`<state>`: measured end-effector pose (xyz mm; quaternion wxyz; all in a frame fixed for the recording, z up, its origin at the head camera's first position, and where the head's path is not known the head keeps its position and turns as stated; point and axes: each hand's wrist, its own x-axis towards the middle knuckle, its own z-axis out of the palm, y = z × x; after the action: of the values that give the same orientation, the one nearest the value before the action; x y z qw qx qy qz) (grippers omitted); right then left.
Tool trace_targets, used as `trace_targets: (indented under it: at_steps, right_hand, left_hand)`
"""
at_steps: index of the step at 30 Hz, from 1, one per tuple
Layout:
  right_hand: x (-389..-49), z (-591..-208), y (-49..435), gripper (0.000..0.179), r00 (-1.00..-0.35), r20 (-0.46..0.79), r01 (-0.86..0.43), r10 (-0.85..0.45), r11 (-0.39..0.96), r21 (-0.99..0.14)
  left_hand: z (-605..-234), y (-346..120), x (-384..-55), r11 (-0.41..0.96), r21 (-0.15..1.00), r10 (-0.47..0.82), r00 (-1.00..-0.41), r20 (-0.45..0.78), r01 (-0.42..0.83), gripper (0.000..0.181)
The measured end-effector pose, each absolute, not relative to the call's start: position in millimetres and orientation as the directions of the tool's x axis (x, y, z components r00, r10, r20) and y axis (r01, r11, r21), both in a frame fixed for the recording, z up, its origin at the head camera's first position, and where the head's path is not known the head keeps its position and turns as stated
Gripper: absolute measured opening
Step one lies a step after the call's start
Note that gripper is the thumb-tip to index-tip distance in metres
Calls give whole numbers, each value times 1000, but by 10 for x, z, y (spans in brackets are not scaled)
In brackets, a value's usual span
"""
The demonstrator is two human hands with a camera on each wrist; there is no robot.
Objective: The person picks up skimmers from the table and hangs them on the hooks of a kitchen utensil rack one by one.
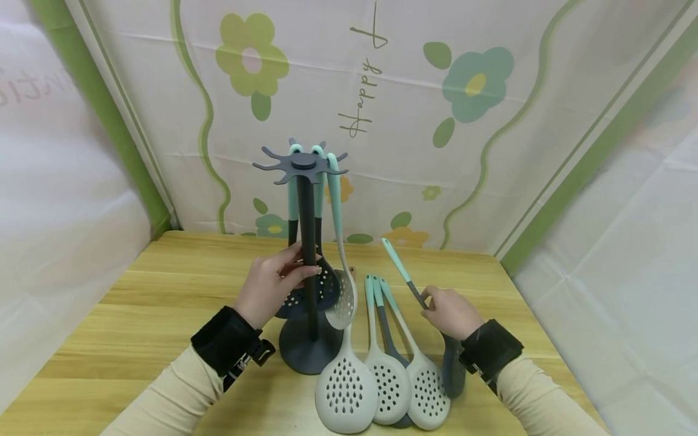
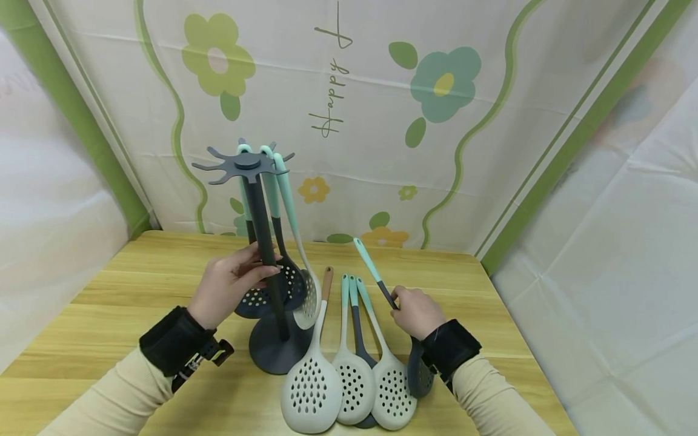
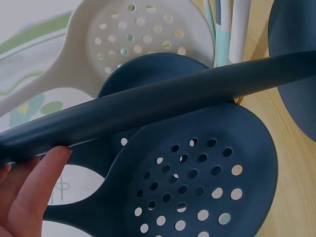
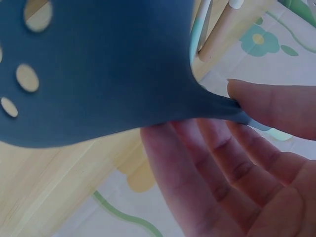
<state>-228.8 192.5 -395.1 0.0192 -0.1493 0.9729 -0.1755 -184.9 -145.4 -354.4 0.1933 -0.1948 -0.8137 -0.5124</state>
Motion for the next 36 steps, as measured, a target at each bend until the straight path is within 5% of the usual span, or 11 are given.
trace_targets:
  at_steps: [4,13,36]
  right_hand:
    - [-2274,-3934,1917,28,-953,24,-290,-302,890,-352]
    - [-2253,-3903,1903,28,-955,37,-287,-294,887,-362]
    - [-2219,-3841,1882,27,-957,47,-283,-287,880,-381]
  left_hand:
    - [-3554,-1438,-1849,408,747,103,-840,533,524,47]
    - [-3650,-1425,-1897,489,579,144,-715,684,653,34]
    - [-3659,-1417,-1875,453,589,204,-721,662,669,34]
